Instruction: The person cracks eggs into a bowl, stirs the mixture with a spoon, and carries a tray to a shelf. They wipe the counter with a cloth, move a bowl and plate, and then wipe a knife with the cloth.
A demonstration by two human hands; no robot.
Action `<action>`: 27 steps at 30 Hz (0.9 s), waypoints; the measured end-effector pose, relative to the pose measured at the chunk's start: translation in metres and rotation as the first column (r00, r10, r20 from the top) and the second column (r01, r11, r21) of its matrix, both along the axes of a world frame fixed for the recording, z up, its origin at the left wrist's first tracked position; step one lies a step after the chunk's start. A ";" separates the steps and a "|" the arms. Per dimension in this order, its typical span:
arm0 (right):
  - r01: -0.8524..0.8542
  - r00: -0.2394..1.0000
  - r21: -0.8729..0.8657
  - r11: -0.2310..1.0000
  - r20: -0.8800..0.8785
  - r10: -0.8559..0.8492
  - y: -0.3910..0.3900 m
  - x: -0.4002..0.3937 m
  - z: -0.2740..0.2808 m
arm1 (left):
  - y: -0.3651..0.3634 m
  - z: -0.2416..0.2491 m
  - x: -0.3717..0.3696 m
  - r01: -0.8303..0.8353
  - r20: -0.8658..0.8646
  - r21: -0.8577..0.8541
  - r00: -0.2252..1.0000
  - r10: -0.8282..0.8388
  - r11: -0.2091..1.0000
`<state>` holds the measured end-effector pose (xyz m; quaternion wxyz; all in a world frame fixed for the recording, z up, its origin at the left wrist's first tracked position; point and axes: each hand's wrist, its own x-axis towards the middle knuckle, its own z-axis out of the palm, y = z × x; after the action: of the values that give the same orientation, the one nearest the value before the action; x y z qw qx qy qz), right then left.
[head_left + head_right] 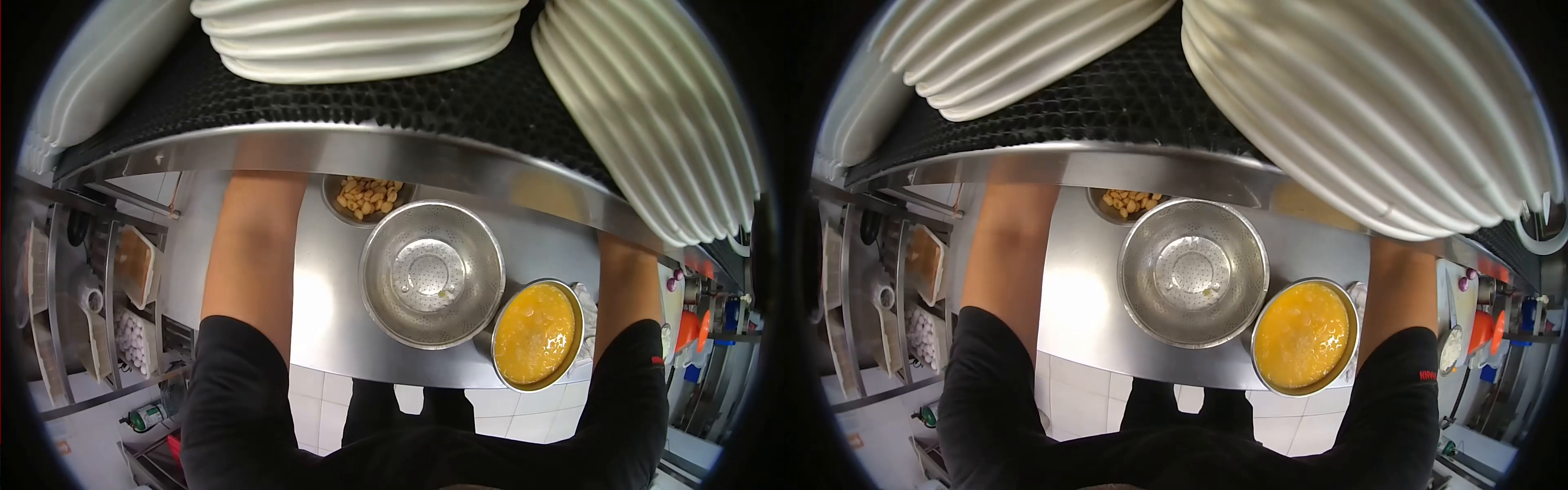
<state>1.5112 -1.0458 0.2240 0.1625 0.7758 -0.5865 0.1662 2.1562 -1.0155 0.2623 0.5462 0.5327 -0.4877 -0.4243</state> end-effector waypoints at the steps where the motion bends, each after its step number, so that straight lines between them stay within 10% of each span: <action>1: -0.001 1.000 -0.004 1.000 -0.004 0.001 0.000 -0.001 -0.001 | -0.002 -0.008 -0.001 0.007 0.028 0.007 1.000 -0.007 1.000; 8: -0.009 1.000 -0.003 1.000 -0.007 0.009 -0.008 0.013 -0.017 | -0.027 -0.039 -0.037 -0.001 0.459 -0.064 0.888 0.031 0.998; 20: -0.196 0.980 -0.028 0.980 -0.026 0.195 -0.114 0.140 -0.021 | -0.043 -0.027 -0.046 0.162 0.912 -0.352 0.280 0.299 0.922; 23: -0.284 0.958 -0.002 0.959 -0.026 0.284 -0.133 0.194 -0.026 | 0.045 0.018 -0.055 0.046 0.937 -0.077 0.345 0.056 0.996; 25: -0.360 0.932 0.033 0.932 -0.027 0.361 -0.143 0.243 -0.038 | 0.105 -0.008 -0.033 0.054 0.790 -0.507 0.428 0.439 0.860; 27: -0.426 0.902 0.093 0.900 -0.027 0.430 -0.154 0.297 -0.054 | 0.171 -0.023 -0.008 -0.102 0.737 -0.499 0.473 0.483 0.861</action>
<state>1.8086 -1.2003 0.1704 0.1027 0.8955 -0.4044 0.1547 2.1483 -0.8448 0.2394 0.4004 0.6270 -0.6615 0.0947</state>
